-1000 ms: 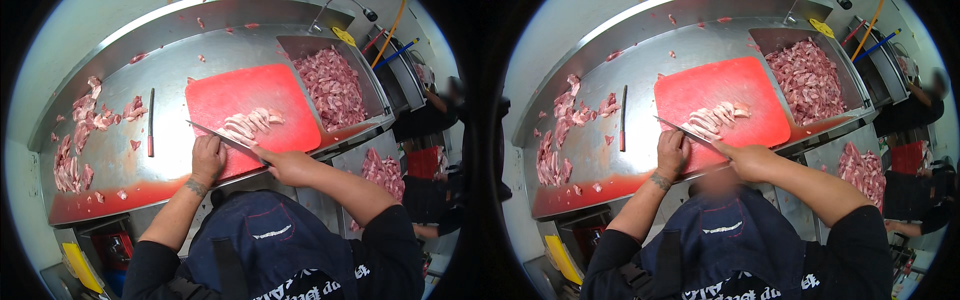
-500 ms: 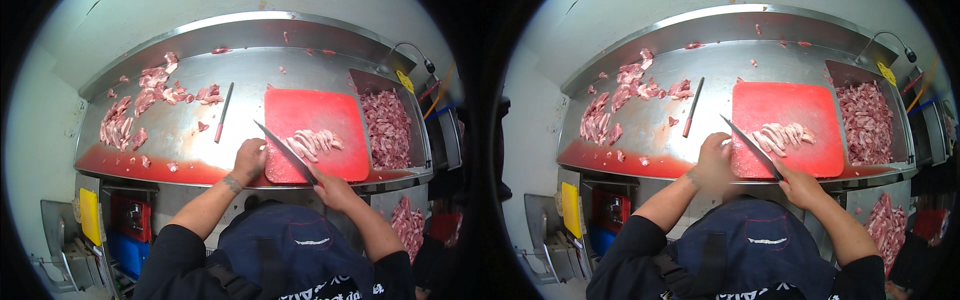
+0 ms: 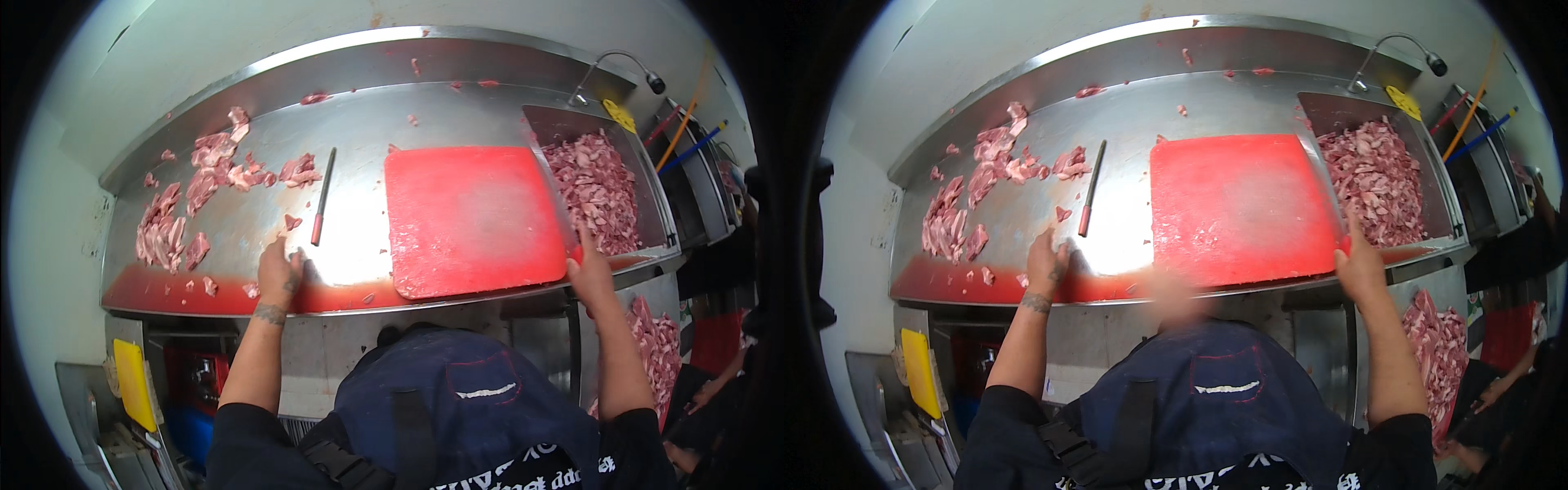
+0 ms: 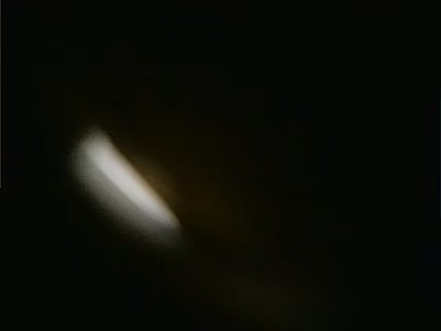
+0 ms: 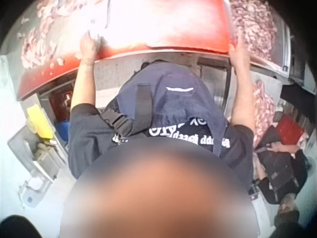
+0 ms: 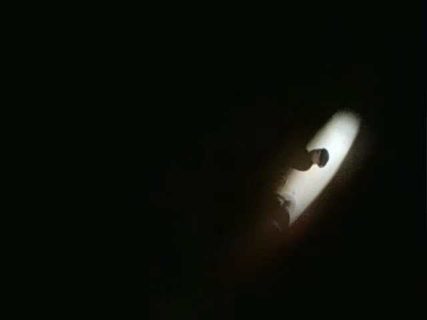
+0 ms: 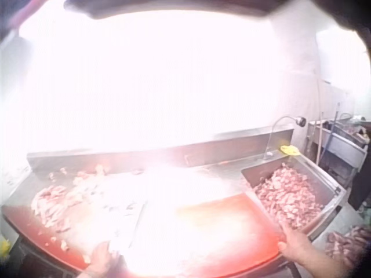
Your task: The person cuts raw meat into smaller pieces on a red cutting board using a knife. The cut pieces are placed into a metal bin. The person repeatedly picks up new pieces of meat, slices them, and transfers the cut portions to the bin.
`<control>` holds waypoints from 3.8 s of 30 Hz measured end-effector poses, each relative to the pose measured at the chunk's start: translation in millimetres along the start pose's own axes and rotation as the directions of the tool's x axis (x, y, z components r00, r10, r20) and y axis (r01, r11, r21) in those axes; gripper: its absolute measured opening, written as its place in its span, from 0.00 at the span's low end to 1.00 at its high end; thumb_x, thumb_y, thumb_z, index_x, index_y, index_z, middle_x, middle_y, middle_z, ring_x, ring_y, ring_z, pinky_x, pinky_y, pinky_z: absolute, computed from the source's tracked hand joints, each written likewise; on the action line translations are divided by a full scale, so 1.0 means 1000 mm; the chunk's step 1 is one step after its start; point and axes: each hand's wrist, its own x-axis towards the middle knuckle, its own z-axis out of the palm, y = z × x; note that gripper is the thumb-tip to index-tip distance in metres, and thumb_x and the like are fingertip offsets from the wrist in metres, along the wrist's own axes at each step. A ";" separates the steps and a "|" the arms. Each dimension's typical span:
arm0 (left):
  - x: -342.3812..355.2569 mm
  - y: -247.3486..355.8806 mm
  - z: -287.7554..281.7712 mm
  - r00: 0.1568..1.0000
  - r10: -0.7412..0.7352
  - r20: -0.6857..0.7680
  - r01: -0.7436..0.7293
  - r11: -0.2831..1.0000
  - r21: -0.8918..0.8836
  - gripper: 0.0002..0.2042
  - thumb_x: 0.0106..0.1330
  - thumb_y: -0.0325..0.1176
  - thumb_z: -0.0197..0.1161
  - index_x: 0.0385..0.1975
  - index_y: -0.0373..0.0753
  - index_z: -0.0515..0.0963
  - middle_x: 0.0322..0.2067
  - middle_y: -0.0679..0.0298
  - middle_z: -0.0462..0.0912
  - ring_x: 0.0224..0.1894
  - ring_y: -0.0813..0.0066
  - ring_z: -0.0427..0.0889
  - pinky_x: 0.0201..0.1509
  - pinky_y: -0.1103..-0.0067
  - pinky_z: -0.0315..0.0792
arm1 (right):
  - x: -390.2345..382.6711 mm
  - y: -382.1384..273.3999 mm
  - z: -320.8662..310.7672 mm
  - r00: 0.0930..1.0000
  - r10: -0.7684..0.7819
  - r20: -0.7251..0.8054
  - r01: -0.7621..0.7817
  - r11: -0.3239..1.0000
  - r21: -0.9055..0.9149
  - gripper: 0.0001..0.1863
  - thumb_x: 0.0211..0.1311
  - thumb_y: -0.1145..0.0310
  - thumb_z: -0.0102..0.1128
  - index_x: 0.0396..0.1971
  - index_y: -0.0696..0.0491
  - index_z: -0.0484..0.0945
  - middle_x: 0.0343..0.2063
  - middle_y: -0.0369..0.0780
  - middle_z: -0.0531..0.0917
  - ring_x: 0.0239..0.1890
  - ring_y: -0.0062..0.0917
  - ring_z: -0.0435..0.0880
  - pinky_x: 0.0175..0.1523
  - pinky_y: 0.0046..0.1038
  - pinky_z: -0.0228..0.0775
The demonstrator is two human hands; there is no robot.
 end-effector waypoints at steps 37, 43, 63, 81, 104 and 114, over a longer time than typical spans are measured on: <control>-0.013 0.315 -0.057 0.527 0.491 0.694 0.652 0.290 -0.701 0.08 0.74 0.27 0.56 0.49 0.41 0.71 0.25 0.69 0.70 0.18 0.82 0.63 0.18 0.80 0.60 | -0.033 0.015 -0.029 0.986 0.140 -0.096 -0.120 0.975 0.185 0.17 0.59 0.67 0.64 0.49 0.51 0.86 0.40 0.49 0.90 0.45 0.45 0.91 0.50 0.47 0.82; -0.027 0.308 -0.046 0.529 0.509 0.679 0.642 0.283 -0.713 0.08 0.75 0.30 0.57 0.50 0.42 0.72 0.26 0.70 0.70 0.19 0.82 0.64 0.20 0.79 0.62 | -0.021 -0.038 0.019 0.881 -0.420 -0.217 0.441 0.896 0.057 0.17 0.59 0.68 0.63 0.49 0.49 0.86 0.41 0.46 0.90 0.45 0.44 0.90 0.49 0.44 0.82; -0.037 0.289 -0.041 0.680 0.554 0.480 0.079 0.595 -0.800 0.16 0.76 0.39 0.56 0.55 0.34 0.77 0.33 0.58 0.81 0.36 0.70 0.81 0.42 0.69 0.77 | 0.026 0.024 0.051 0.967 -0.104 -0.235 0.143 0.977 0.156 0.10 0.59 0.69 0.70 0.38 0.57 0.83 0.32 0.51 0.88 0.36 0.46 0.89 0.42 0.47 0.78; -0.038 0.262 -0.047 0.705 0.557 0.440 0.062 0.569 -0.820 0.12 0.70 0.34 0.58 0.47 0.34 0.78 0.38 0.61 0.81 0.39 0.69 0.79 0.43 0.70 0.77 | 0.033 -0.043 0.017 0.986 0.161 0.049 -0.165 0.980 0.108 0.14 0.59 0.69 0.67 0.45 0.53 0.86 0.39 0.48 0.90 0.42 0.41 0.91 0.48 0.42 0.82; 0.063 0.050 0.017 0.859 0.052 0.509 -0.089 0.995 0.050 0.21 0.73 0.50 0.63 0.54 0.39 0.85 0.41 0.47 0.89 0.50 0.43 0.87 0.58 0.56 0.80 | -0.080 0.093 0.038 0.948 0.303 -0.100 -0.275 0.935 0.225 0.12 0.57 0.72 0.74 0.38 0.57 0.80 0.31 0.46 0.85 0.35 0.38 0.86 0.46 0.39 0.77; 0.220 0.005 0.077 0.972 0.060 0.226 -0.087 0.990 0.112 0.21 0.69 0.36 0.69 0.62 0.46 0.83 0.56 0.50 0.84 0.59 0.46 0.84 0.63 0.57 0.79 | -0.153 0.030 0.028 0.936 0.346 0.064 -0.346 0.938 -0.006 0.18 0.58 0.66 0.79 0.45 0.54 0.82 0.37 0.51 0.88 0.43 0.50 0.89 0.49 0.43 0.79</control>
